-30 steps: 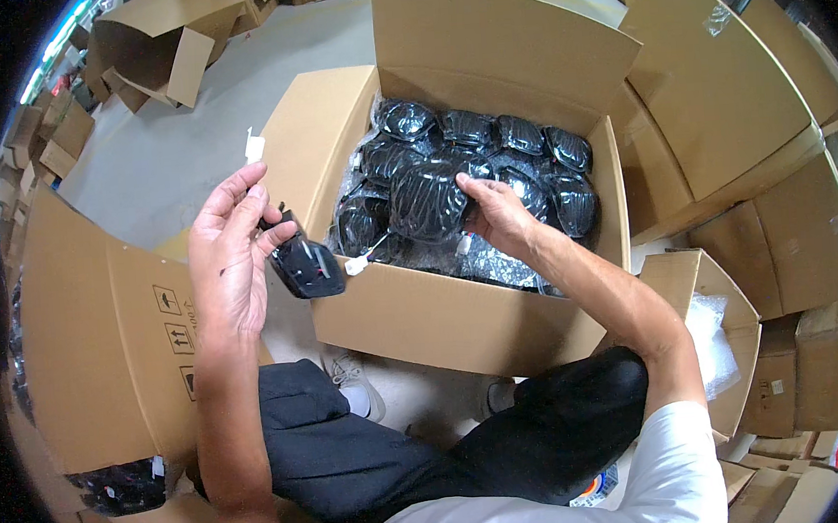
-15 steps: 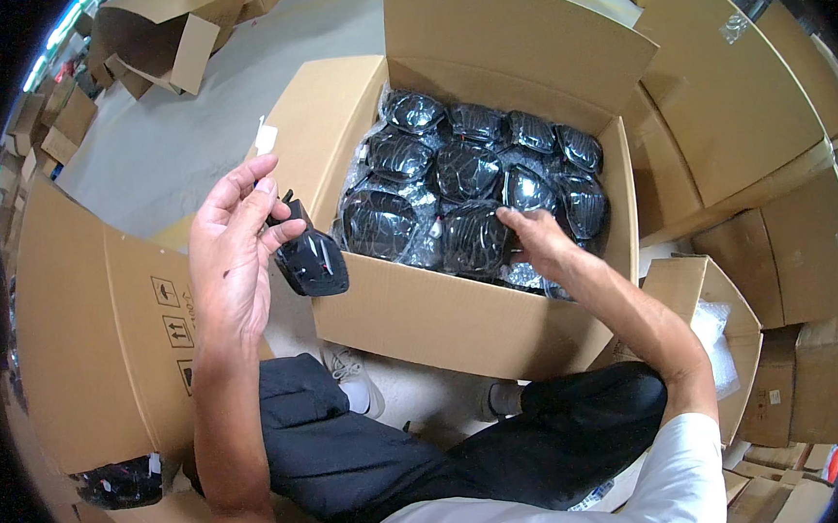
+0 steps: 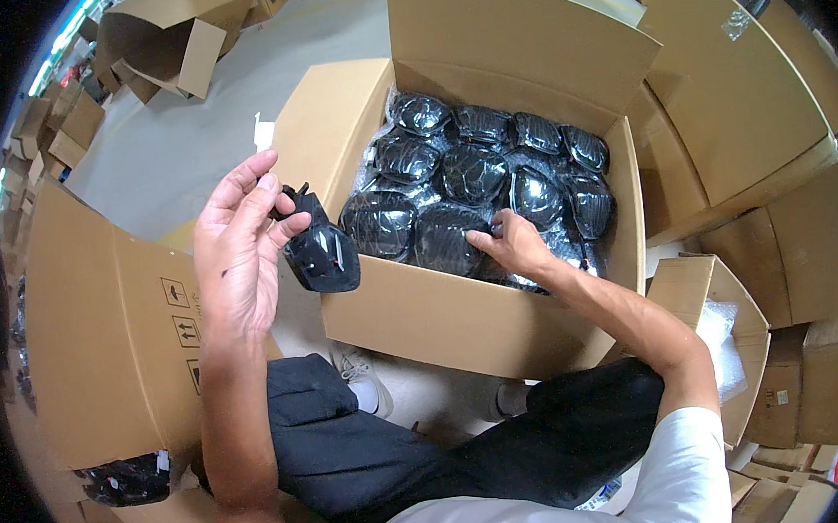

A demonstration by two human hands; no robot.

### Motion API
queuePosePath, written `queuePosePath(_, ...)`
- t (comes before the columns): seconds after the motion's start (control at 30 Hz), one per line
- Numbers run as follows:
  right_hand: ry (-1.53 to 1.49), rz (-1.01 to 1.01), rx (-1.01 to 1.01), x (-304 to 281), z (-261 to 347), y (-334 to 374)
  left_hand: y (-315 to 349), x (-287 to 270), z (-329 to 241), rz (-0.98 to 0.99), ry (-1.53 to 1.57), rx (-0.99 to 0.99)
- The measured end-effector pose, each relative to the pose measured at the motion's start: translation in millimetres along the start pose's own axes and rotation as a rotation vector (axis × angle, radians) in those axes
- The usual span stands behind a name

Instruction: The person packs multiple electronic components into a cardboard box with bubble wrap, then labels the box with a marker.

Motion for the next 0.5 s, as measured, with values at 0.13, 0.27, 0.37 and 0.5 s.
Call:
queuePosePath(0.13, 0.432, -0.252, -0.424, -18, 25, 16, -3, -3, -4, 0.078, 0.197, -0.009)
queuePosePath(0.27, -0.068, -0.074, -0.759, -5, 88, 48, -3, -2, -7, 0.298, 0.576, -0.045)
queuePosePath(0.37, 0.22, -0.262, -1.28, 3, 108, 68, -8, 6, -3, 0.357, 0.792, -0.125)
queuePosePath(0.5, 0.055, -0.143, -1.325, -14, 132, 84, -16, 11, -7, 0.3, 0.837, -0.143)
Point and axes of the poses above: each hand's wrist, its own y-axis away from the middle knuckle, its own x-axis out of the palm, z = x × y, the point moved 3 cm from there along -y, towards the middle knuckle, and after that the axes turned 2 degrees about -y, right-handed, at the moved point
